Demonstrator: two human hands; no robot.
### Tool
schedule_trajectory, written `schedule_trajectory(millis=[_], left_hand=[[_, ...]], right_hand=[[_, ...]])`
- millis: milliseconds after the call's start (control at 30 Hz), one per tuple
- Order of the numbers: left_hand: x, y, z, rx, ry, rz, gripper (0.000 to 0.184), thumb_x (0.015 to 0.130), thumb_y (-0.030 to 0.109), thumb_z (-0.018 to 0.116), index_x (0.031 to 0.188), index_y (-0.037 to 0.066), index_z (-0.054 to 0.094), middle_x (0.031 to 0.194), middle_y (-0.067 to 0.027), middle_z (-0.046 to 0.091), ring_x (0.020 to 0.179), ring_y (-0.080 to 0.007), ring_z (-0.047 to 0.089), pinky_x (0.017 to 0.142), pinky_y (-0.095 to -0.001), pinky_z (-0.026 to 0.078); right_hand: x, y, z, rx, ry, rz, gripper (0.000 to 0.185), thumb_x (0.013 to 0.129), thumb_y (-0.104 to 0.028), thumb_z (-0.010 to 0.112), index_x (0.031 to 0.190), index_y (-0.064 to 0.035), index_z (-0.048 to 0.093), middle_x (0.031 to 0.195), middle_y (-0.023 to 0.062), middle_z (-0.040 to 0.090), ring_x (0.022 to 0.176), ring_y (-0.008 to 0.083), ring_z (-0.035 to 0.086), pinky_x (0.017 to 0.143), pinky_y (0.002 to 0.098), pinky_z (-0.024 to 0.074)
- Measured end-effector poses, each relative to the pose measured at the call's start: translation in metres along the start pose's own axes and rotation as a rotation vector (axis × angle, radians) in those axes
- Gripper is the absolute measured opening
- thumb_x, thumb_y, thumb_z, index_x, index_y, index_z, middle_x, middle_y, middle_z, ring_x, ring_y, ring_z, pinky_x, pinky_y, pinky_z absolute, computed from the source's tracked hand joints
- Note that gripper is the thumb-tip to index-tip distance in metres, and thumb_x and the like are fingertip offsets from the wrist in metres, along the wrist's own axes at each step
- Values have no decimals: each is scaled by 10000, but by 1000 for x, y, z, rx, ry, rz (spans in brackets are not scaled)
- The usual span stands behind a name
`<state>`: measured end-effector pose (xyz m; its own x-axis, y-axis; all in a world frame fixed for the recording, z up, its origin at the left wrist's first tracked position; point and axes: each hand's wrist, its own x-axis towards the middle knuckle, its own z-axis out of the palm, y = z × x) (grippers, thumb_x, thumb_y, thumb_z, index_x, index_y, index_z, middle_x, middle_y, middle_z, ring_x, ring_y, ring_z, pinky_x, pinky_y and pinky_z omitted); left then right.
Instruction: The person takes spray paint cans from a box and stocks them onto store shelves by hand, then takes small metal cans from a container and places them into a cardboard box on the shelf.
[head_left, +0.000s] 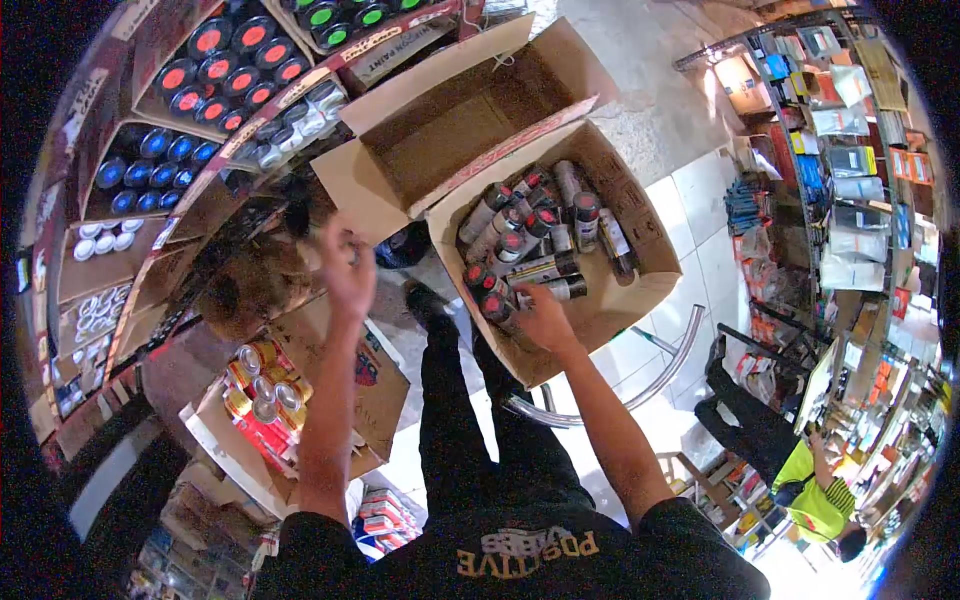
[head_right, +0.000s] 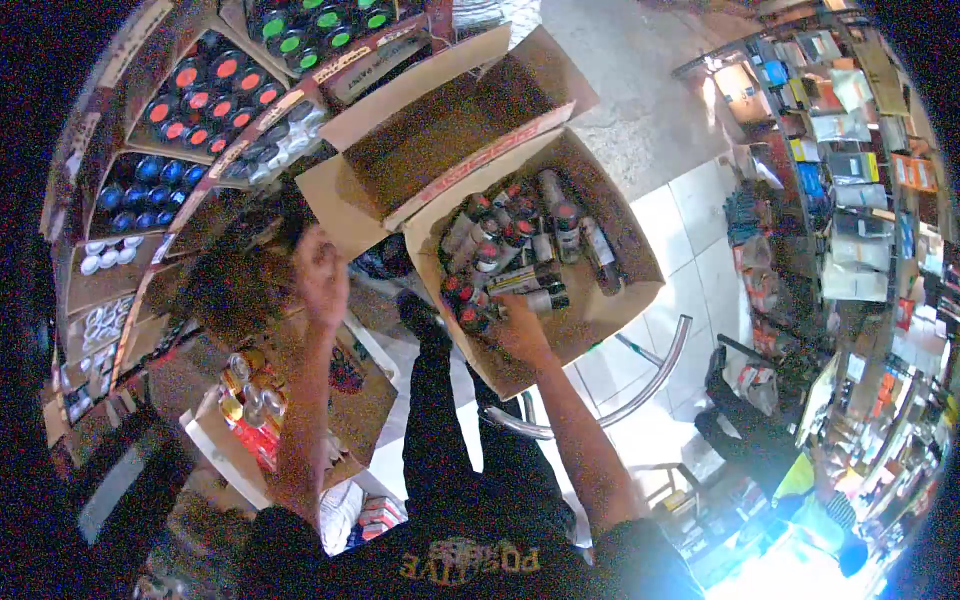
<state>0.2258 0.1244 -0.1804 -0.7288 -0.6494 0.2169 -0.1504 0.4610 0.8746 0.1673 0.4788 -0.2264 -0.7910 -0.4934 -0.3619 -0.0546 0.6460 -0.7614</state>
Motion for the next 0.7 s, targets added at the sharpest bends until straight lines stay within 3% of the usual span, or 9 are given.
schedule_trajectory(millis=[67, 200, 267, 367, 467, 600, 667, 700], left_hand=[[-35, 24, 12, 40, -235, -165, 378, 884, 22, 601, 1256, 48, 542, 1081, -111, 615, 933, -193, 603, 770, -323, 501], [-101, 59, 45, 8, -343, -98, 284, 919, 38, 563, 1202, 56, 583, 1003, -130, 632, 810, -225, 622, 704, -338, 518], [-129, 68, 55, -111, -404, -251, 288, 926, 48, 557, 1214, 55, 580, 1022, -130, 635, 800, -225, 622, 695, -332, 517], [-155, 93, 58, -139, -441, -323, 300, 923, 49, 565, 1223, 47, 576, 1023, -113, 643, 802, -219, 627, 688, -319, 514], [-175, 107, 57, -302, -496, -499, 283, 933, 80, 591, 1213, 39, 580, 982, -94, 659, 830, -173, 641, 697, -314, 520], [-180, 105, 47, -365, -535, -513, 258, 946, 104, 589, 1192, 27, 579, 988, -100, 661, 855, -158, 640, 719, -299, 522], [-173, 117, 37, -365, -612, -686, 260, 951, 148, 599, 1176, 20, 576, 994, -103, 659, 852, -163, 647, 744, -303, 524], [-168, 124, 32, -362, -605, -677, 260, 951, 148, 599, 1176, 20, 576, 994, -103, 659, 852, -163, 647, 744, -303, 524]], right_hand=[[3, -14, 8, -146, -89, -122, 578, 745, -76, 700, 1291, -55, 511, 1242, 237, 556, 1166, 396, 547, 970, 422, 464], [0, -31, 17, -24, -119, -78, 640, 733, -79, 711, 1327, -70, 473, 1305, 238, 508, 1226, 406, 487, 1029, 435, 415], [1, -49, 9, 10, -179, 84, 646, 741, -97, 726, 1334, -73, 470, 1294, 232, 526, 1214, 418, 498, 1022, 438, 423], [2, -51, 8, 13, -230, 103, 667, 753, -116, 730, 1356, -82, 448, 1301, 230, 528, 1218, 422, 496, 1028, 442, 418], [-14, -36, 14, -84, -148, 90, 667, 770, -145, 726, 1365, -70, 432, 1292, 241, 536, 1188, 432, 518, 1002, 451, 435], [-41, -56, -15, -57, -142, 64, 667, 772, -162, 722, 1356, -43, 424, 1276, 249, 543, 1166, 441, 531, 985, 467, 444], [-50, -41, -14, -91, -12, -95, 652, 768, -190, 733, 1324, -16, 440, 1263, 248, 552, 1154, 449, 542, 969, 471, 450], [-56, -48, -21, -89, -9, -106, 652, 768, -190, 733, 1324, -16, 440, 1263, 248, 552, 1154, 449, 542, 969, 471, 450]])
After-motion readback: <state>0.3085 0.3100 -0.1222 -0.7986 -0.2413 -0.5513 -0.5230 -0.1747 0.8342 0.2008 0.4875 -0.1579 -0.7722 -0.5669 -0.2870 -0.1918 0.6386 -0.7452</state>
